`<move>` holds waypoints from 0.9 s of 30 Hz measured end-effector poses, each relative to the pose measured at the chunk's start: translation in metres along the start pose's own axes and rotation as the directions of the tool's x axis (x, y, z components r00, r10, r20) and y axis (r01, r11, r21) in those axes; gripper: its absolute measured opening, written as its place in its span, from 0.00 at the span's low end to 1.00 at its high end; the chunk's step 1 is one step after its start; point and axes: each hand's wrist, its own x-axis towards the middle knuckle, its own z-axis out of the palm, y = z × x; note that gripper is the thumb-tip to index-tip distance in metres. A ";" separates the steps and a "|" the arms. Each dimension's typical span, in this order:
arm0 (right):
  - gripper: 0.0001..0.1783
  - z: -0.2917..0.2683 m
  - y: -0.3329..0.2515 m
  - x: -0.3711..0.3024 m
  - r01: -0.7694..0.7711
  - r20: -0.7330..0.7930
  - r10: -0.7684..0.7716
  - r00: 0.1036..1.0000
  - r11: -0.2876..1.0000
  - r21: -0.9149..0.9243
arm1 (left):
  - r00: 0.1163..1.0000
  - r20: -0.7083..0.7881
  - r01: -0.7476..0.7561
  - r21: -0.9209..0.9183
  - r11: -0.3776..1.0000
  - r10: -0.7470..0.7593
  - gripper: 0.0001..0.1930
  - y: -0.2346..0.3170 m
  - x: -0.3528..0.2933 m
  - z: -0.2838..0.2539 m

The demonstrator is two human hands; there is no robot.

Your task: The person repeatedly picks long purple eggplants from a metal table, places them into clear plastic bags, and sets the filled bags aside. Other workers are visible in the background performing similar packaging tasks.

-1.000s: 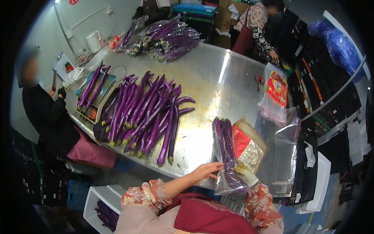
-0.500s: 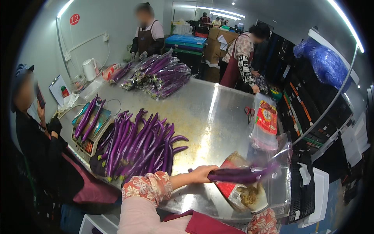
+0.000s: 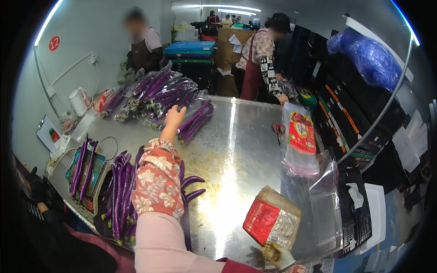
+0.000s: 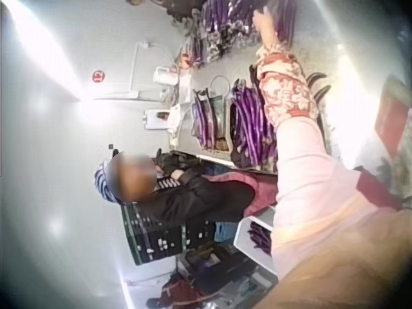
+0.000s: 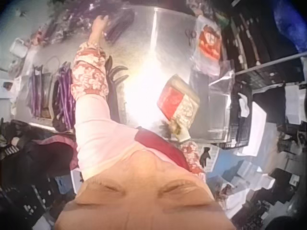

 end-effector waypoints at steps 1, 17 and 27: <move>0.22 -0.004 0.001 -0.001 -0.056 0.104 0.054 0.993 0.998 0.018 | 1.000 -0.006 -0.026 -0.056 0.998 0.026 0.22 -0.011 -0.008 0.005; 0.22 -0.031 0.007 0.064 0.206 0.569 -0.475 0.671 -0.618 -0.759 | 0.675 0.700 0.213 -0.487 0.847 0.232 0.13 -0.012 -0.342 -0.023; 0.16 -0.029 0.020 0.028 0.358 0.597 -0.243 0.764 -0.611 -0.706 | 0.688 0.726 0.340 -0.327 0.882 0.004 0.11 -0.016 -0.476 -0.058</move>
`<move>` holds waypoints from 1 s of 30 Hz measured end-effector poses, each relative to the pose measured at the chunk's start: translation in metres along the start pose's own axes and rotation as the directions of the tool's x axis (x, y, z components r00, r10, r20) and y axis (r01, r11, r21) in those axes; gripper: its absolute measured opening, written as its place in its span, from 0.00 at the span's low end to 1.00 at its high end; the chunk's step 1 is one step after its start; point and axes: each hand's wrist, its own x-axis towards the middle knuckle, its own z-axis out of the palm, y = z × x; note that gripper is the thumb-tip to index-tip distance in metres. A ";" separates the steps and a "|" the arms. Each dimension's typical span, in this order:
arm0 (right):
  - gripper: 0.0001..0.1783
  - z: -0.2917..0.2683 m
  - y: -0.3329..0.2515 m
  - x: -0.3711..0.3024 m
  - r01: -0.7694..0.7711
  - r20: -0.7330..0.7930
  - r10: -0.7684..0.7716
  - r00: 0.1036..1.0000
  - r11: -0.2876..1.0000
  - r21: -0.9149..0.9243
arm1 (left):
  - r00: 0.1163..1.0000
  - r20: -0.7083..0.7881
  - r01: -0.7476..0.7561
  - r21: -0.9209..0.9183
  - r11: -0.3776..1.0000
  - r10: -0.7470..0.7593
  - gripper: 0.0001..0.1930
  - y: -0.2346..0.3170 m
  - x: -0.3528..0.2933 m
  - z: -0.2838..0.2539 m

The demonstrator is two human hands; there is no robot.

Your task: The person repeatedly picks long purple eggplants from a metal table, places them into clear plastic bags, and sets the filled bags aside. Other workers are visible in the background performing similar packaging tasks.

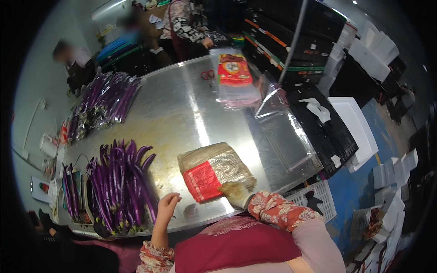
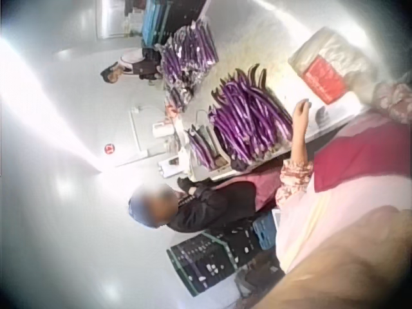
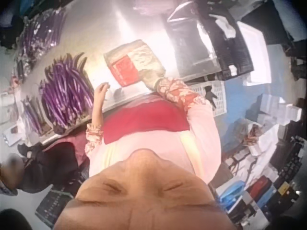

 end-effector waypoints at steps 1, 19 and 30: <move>0.17 0.011 0.005 -0.005 0.057 0.021 -0.056 0.998 0.997 -0.048 | 1.000 0.006 0.011 -0.015 1.000 -0.011 0.11 -0.002 -0.007 0.011; 0.15 -0.057 0.148 -0.106 -0.355 -0.163 0.607 0.778 0.638 0.683 | 0.992 0.128 -0.045 0.388 0.920 -0.006 0.14 0.027 -0.050 0.140; 0.16 0.006 0.055 -0.040 0.114 -0.157 -0.008 0.988 0.725 0.679 | 0.975 0.198 -0.007 0.472 0.881 -0.098 0.16 0.047 -0.085 0.172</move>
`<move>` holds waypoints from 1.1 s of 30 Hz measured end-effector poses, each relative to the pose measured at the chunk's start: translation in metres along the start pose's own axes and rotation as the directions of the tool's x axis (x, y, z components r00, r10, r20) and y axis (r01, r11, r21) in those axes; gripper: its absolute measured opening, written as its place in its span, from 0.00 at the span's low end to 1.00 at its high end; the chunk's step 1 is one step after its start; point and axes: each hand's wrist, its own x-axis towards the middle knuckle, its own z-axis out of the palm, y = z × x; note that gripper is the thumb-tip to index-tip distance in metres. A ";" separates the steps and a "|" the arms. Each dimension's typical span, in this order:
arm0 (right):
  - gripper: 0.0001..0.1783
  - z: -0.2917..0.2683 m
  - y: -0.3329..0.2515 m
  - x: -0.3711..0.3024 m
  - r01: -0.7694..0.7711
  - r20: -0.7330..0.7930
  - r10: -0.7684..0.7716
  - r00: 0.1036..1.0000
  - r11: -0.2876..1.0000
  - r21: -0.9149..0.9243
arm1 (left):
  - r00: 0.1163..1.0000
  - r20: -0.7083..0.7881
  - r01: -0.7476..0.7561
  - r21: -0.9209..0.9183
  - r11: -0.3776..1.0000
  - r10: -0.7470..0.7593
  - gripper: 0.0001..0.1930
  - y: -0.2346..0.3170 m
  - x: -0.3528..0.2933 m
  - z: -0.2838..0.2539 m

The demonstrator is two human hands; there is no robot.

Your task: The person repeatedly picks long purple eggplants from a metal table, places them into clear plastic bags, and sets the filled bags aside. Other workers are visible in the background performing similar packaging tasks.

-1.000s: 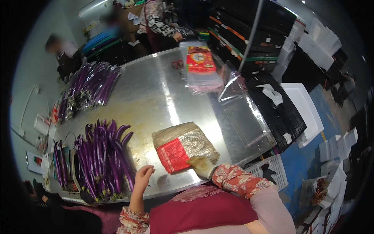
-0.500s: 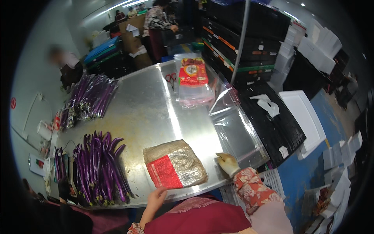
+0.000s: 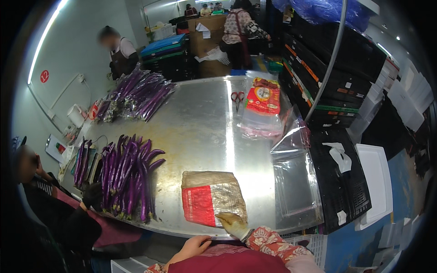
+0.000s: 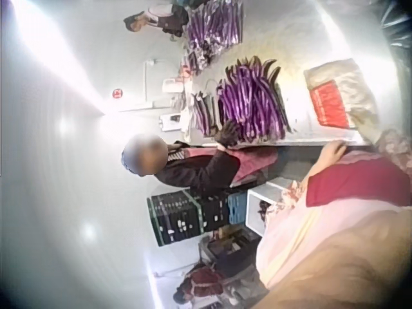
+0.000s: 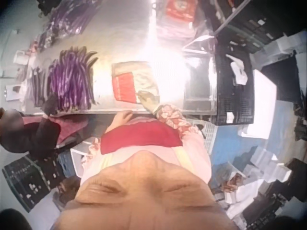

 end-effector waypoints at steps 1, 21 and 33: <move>0.16 0.004 0.000 0.003 0.034 -0.024 -0.037 0.999 0.995 -0.092 | 1.000 -0.012 0.010 -0.012 1.000 -0.010 0.16 -0.001 -0.003 0.000; 0.19 -0.003 -0.021 0.021 0.037 0.217 0.077 0.973 0.877 -0.479 | 0.981 -0.150 -0.135 -0.069 0.988 0.123 0.16 -0.040 0.019 -0.029; 0.23 0.015 -0.011 0.020 0.142 0.167 -0.059 0.984 0.829 -0.541 | 0.915 -0.317 0.216 -0.136 0.967 -0.249 0.19 -0.085 0.055 -0.029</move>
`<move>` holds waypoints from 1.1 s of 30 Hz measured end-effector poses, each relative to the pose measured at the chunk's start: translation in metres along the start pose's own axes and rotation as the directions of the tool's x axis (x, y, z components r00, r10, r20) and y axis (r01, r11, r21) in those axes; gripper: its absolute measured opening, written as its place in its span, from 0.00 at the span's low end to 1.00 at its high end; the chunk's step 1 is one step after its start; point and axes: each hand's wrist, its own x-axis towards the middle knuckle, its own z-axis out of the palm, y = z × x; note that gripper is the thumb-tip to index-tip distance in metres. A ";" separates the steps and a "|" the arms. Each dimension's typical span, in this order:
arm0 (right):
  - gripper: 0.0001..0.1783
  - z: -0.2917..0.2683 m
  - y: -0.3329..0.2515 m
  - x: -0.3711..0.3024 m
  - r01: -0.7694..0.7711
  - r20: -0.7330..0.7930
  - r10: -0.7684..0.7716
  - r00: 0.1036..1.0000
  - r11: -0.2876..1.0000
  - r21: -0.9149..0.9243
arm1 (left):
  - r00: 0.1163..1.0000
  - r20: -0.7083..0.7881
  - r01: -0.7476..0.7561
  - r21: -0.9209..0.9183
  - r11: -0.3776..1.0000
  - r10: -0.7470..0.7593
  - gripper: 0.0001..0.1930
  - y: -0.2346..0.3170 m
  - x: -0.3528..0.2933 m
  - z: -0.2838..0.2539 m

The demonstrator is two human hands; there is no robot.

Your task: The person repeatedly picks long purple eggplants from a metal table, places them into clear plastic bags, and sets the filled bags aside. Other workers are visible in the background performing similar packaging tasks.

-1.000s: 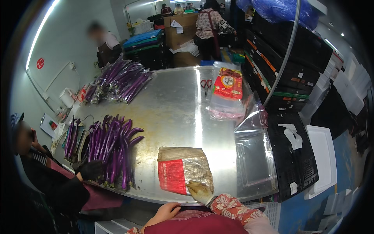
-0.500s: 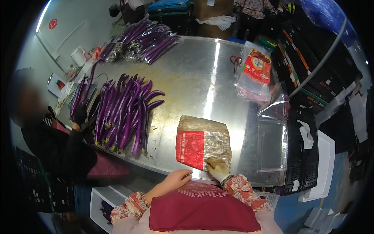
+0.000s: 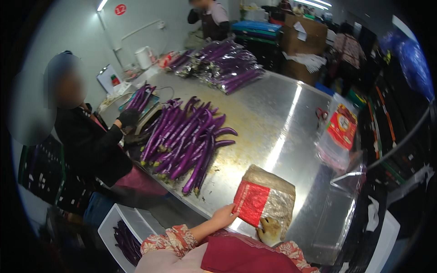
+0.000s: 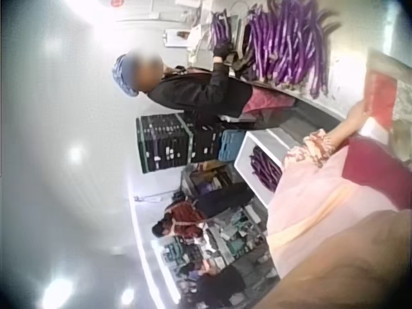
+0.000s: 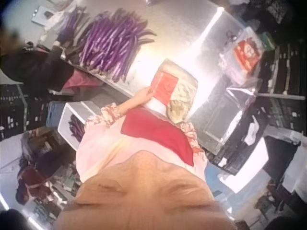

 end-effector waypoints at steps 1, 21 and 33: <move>0.21 0.000 0.002 -0.001 -0.010 -0.006 0.010 1.000 1.000 0.010 | 1.000 0.006 -0.004 0.005 1.000 0.004 0.19 -0.004 0.004 0.005; 0.18 -0.005 -0.005 0.006 -0.079 -0.027 0.079 0.996 0.997 0.015 | 0.936 -0.351 -0.033 -0.175 0.984 -0.031 0.14 -0.047 0.019 -0.067; 0.15 0.002 -0.020 0.011 -0.231 -0.103 0.227 0.969 0.973 -0.028 | 0.803 -0.596 0.294 0.394 0.871 -0.001 0.38 -0.079 0.061 -0.127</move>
